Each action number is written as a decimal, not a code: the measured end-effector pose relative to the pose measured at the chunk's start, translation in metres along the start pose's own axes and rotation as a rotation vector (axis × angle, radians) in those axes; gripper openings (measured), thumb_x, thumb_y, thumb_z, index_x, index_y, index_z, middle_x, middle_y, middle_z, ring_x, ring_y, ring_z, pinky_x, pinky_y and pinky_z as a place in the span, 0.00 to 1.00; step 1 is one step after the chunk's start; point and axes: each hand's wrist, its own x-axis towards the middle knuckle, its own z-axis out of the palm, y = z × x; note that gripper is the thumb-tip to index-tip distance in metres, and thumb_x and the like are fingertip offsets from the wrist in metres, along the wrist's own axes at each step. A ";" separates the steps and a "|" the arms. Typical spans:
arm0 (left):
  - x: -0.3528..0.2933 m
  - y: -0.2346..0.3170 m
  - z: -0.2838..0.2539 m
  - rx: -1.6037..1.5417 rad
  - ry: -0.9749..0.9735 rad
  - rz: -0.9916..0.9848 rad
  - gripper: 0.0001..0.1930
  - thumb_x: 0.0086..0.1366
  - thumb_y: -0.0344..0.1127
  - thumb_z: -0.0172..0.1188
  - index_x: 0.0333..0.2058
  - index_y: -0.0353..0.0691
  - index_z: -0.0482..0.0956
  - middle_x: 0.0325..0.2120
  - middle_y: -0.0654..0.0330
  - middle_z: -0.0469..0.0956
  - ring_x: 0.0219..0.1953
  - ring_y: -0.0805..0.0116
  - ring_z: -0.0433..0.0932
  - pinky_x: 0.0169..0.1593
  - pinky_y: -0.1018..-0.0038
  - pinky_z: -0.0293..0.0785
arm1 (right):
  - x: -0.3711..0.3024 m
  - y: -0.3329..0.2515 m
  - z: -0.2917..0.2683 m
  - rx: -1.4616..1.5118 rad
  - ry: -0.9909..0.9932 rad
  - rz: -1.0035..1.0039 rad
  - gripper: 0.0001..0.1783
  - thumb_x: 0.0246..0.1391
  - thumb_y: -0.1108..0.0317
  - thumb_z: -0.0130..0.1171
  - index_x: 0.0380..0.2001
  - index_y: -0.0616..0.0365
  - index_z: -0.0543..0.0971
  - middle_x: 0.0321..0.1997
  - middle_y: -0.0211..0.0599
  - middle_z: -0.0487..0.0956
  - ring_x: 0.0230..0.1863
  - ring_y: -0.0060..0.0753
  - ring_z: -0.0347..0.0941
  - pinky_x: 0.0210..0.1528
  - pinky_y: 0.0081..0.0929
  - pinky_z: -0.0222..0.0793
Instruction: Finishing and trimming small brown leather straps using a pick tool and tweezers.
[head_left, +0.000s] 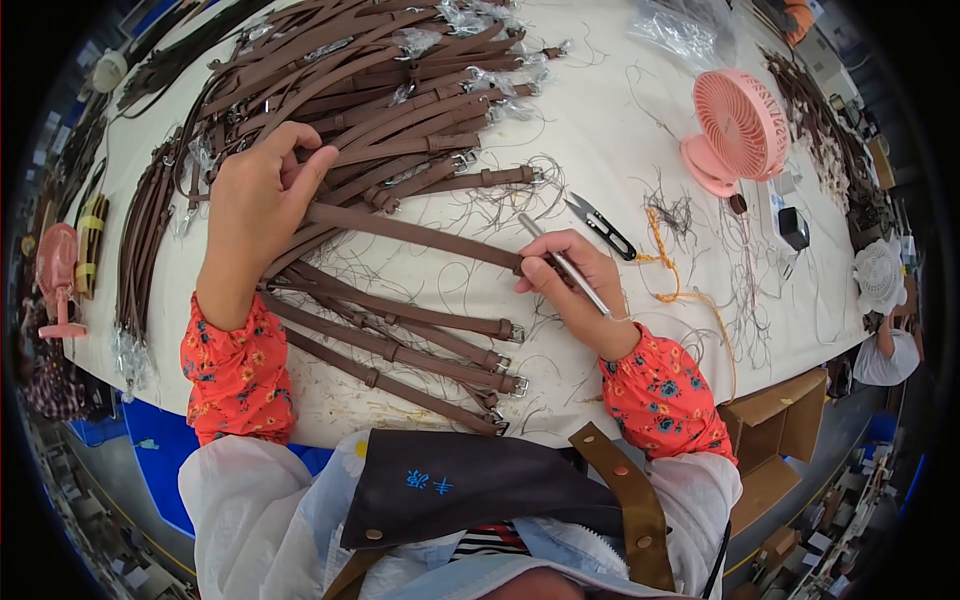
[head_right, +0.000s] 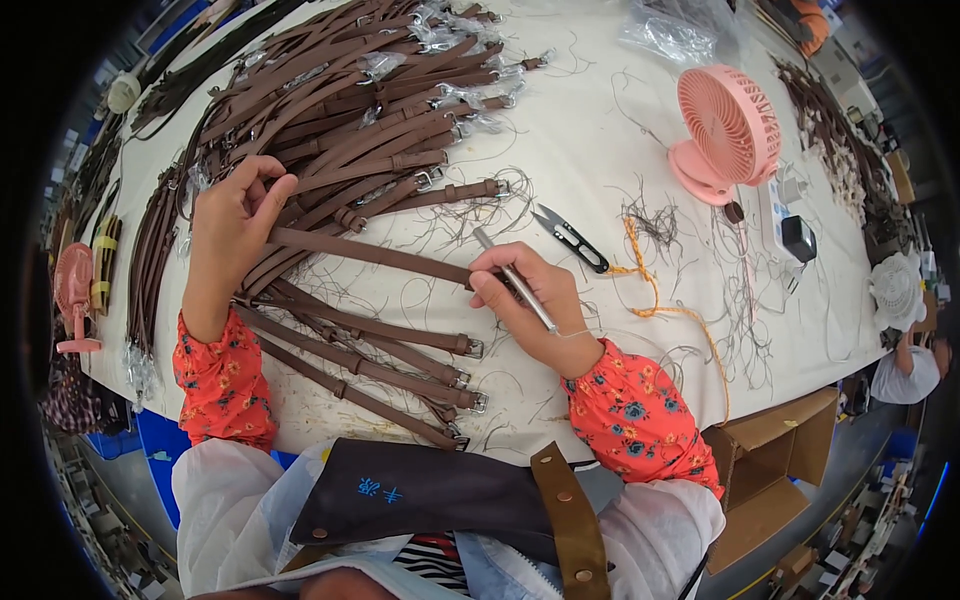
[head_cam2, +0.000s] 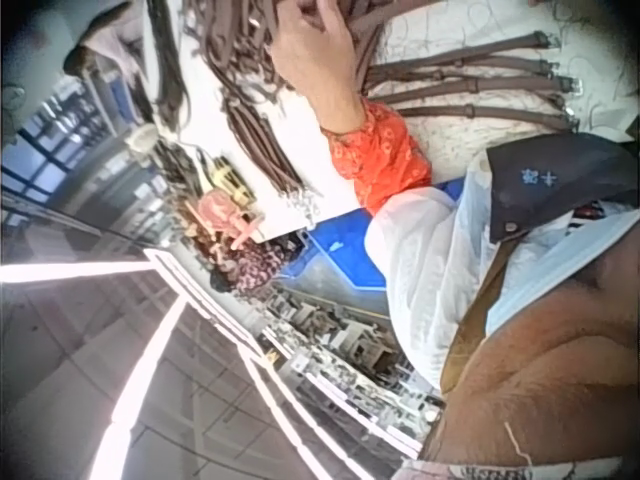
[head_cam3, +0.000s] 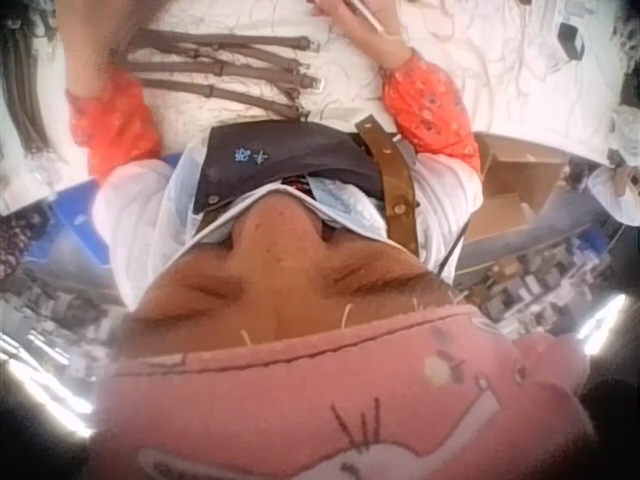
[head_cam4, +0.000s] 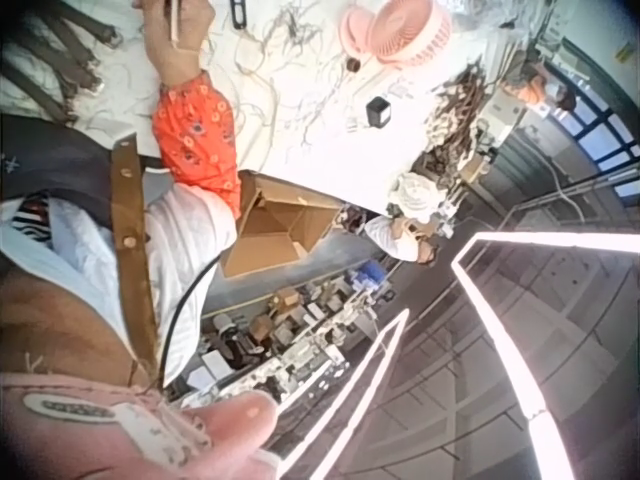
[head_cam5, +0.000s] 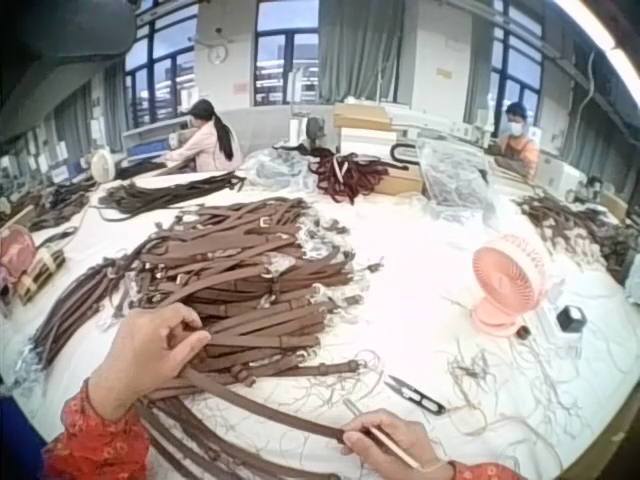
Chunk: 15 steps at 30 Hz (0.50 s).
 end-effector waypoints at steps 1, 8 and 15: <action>0.000 -0.003 -0.003 0.079 -0.062 0.014 0.08 0.61 0.36 0.66 0.33 0.39 0.80 0.13 0.58 0.72 0.15 0.64 0.69 0.22 0.73 0.65 | -0.001 -0.002 0.000 -0.001 0.001 0.000 0.07 0.63 0.70 0.57 0.42 0.59 0.74 0.31 0.29 0.79 0.33 0.17 0.78 0.34 0.16 0.70; -0.004 0.014 -0.029 0.150 -0.088 0.016 0.07 0.61 0.36 0.65 0.34 0.39 0.80 0.12 0.58 0.69 0.13 0.62 0.66 0.21 0.70 0.62 | -0.001 -0.007 0.001 0.017 -0.145 0.068 0.07 0.63 0.73 0.56 0.43 0.60 0.74 0.35 0.31 0.78 0.37 0.21 0.80 0.39 0.18 0.73; -0.005 0.008 -0.033 0.297 -0.121 0.033 0.11 0.61 0.38 0.66 0.39 0.41 0.79 0.13 0.56 0.72 0.17 0.55 0.73 0.23 0.64 0.66 | -0.002 -0.004 -0.002 0.083 -0.108 0.072 0.07 0.64 0.73 0.54 0.44 0.62 0.73 0.38 0.34 0.77 0.39 0.24 0.80 0.41 0.19 0.74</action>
